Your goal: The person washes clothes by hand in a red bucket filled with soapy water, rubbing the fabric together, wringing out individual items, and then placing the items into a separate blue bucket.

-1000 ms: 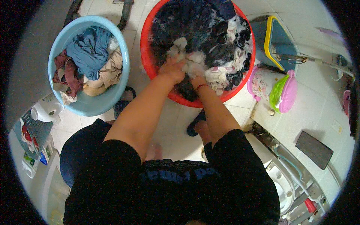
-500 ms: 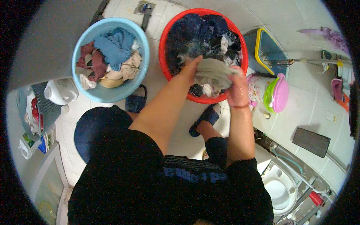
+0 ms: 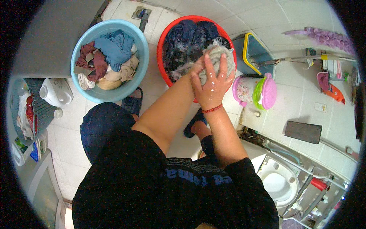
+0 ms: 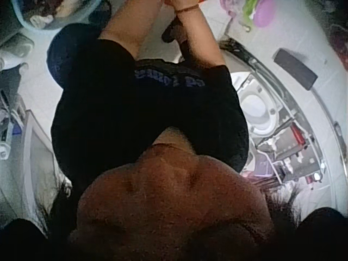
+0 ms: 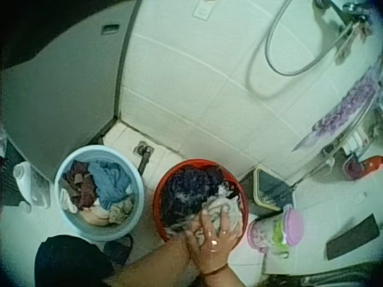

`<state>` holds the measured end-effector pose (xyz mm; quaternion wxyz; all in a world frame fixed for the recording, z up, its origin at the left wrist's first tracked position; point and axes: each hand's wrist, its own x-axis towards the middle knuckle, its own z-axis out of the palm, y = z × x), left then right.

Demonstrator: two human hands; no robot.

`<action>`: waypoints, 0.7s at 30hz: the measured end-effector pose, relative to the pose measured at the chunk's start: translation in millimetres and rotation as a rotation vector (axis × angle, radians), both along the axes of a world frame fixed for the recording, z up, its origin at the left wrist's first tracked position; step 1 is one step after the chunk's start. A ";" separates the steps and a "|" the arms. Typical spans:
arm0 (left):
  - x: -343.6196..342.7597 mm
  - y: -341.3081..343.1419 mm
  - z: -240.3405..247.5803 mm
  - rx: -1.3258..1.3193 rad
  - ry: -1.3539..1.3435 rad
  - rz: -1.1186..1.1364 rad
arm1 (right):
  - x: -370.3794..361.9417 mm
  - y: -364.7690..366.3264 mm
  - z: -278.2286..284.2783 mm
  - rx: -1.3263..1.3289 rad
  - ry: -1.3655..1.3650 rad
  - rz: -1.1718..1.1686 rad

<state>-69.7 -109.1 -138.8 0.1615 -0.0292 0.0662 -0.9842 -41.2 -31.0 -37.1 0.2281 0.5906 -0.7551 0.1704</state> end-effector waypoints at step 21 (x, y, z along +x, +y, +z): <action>19.9 -51.2 -13.6 -1.823 -1.317 -0.320 | -209.1 32.3 -162.7 -0.072 -1.655 -0.433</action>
